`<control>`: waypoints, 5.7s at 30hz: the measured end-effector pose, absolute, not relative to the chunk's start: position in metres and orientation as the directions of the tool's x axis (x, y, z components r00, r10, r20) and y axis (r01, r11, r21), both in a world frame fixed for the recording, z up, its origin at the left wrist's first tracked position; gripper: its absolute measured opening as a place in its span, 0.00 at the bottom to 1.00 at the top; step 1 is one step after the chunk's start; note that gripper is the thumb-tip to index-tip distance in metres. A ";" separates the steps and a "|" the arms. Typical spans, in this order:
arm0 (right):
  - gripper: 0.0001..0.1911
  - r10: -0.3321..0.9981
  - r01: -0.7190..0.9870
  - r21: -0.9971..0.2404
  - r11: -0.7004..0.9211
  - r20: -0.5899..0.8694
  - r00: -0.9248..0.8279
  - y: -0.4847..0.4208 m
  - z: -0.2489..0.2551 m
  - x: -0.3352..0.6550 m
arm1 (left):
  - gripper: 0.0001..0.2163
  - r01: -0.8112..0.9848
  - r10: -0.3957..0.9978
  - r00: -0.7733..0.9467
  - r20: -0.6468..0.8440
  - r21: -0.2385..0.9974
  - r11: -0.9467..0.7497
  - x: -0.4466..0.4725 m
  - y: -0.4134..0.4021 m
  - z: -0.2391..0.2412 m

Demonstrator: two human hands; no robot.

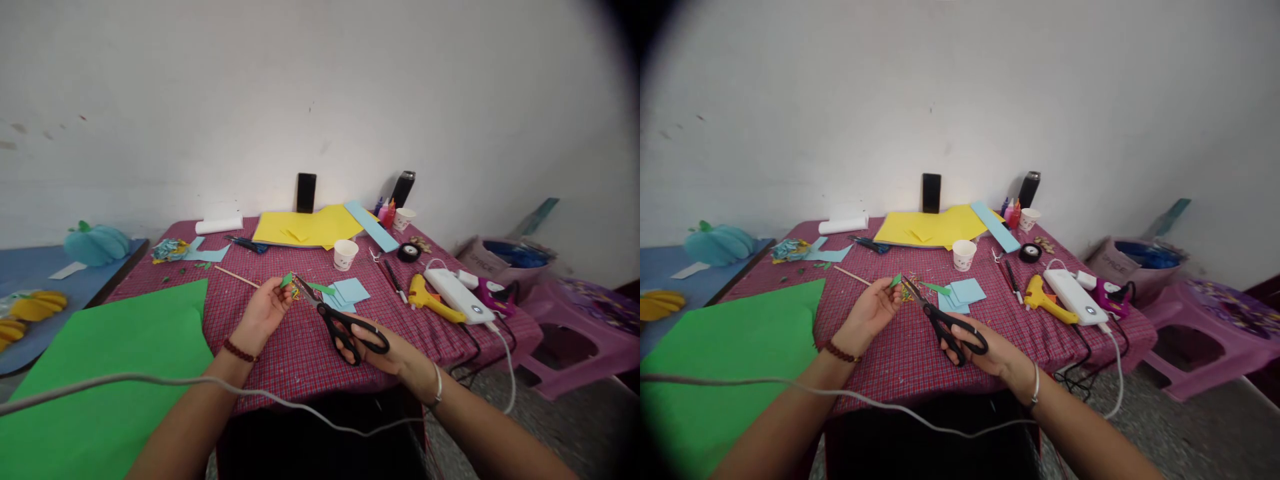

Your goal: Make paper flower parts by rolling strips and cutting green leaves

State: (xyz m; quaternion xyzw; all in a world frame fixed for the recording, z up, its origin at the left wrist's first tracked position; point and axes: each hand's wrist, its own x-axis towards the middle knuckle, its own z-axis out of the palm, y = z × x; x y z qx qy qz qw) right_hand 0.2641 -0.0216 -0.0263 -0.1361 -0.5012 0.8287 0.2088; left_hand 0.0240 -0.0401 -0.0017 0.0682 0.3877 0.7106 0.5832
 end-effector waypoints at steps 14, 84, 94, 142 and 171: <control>0.20 0.478 -0.152 -0.892 -0.425 -0.079 -0.875 -0.022 -0.021 0.263 | 0.08 -0.742 0.894 -0.299 -0.334 0.671 0.003 0.022 -0.039 -0.004; 0.09 0.663 -0.097 -0.977 0.192 0.202 -0.721 0.053 -0.007 0.191 | 0.11 -0.367 0.987 -0.161 -0.002 0.928 -0.058 0.030 -0.037 -0.011; 0.08 0.659 -0.062 -0.965 0.256 0.222 -0.718 0.044 -0.007 0.190 | 0.04 -0.179 0.963 -0.253 0.096 0.973 -0.144 0.046 -0.036 -0.015; 0.04 0.612 -0.294 -0.941 -0.170 0.132 -0.780 0.032 -0.009 0.187 | 0.05 -0.446 0.987 -0.161 0.025 0.890 -0.095 0.052 -0.048 -0.004; 0.09 0.661 -0.094 -0.995 0.021 0.084 -0.746 0.038 -0.009 0.186 | 0.19 -0.178 0.967 -0.243 -0.078 0.983 0.034 0.042 -0.040 -0.016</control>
